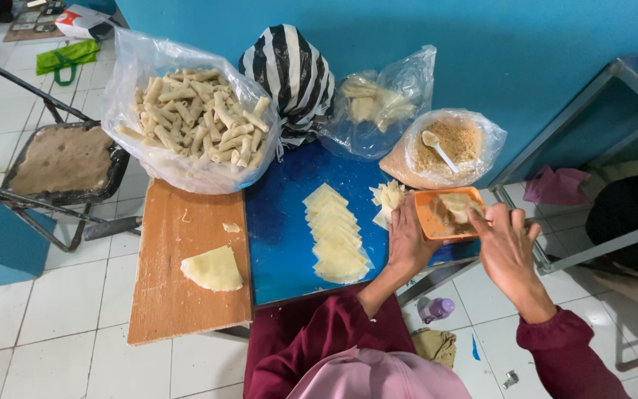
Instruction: The person cuts pieces of dough sheet into smaller pieces with a knife on a blue table, arranges the cut pieces, and places them into an orange container. They occasionally scoop powder from a plastic bag with a spoon and take new dough pieces from a bag to continue cutting.
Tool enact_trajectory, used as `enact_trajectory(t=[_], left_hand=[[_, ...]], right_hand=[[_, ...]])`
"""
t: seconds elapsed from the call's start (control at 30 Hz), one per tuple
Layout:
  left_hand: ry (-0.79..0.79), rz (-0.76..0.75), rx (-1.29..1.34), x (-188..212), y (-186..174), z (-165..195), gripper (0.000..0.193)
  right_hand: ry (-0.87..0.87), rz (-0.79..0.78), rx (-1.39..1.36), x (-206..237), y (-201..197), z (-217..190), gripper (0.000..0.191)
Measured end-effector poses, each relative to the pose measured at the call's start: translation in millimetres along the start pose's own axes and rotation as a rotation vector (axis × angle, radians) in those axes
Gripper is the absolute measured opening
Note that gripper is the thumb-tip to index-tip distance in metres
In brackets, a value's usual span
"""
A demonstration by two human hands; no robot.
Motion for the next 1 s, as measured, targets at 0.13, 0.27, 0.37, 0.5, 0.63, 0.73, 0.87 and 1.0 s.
enact_trajectory(t=[0.13,0.27,0.37,0.5,0.63,0.73,0.87,1.0], left_hand=[[0.053,0.011,-0.001,-0.1,-0.4,-1.6,0.119],[0.093,0.015,-0.019,-1.6,-0.9,-1.4,0.120],[0.110,0.006,-0.027,-1.3,-2.0,-1.8,0.122],[0.126,0.004,-0.074,-1.0,-2.0,-2.1,0.125],[0.114,0.012,-0.030,-0.7,-1.2,-2.9,0.124],[0.190,0.053,0.004,0.7,-2.3,-2.2,0.117],[0.305,0.093,-0.007,10.3,-4.9,-2.7,0.104],[0.335,0.058,0.000,23.3,-7.8,-3.1,0.095]], right_hand=[[0.032,0.009,-0.067,1.2,-4.7,14.0,0.063],[0.039,0.153,-0.205,6.0,-14.2,14.1,0.062],[-0.077,0.091,-0.088,8.6,-16.4,0.2,0.057],[-0.114,0.048,0.010,7.3,-23.5,-8.1,0.059],[-0.039,0.036,-0.217,1.7,-28.3,-4.1,0.059],[-0.061,-0.075,-0.077,1.9,-21.2,-7.0,0.047],[-0.059,0.036,-0.012,7.9,-18.6,2.3,0.039],[0.035,-0.027,-0.114,26.2,-10.7,7.4,0.041]])
Point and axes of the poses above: each hand's wrist, its own x-axis away from the middle knuckle, its own y-axis out of the palm, z = x × y, the point moved 2 cm from there along -x, towards the middle knuckle, and after that the axes turned 13 degrees about z, right-handed, at the moved point
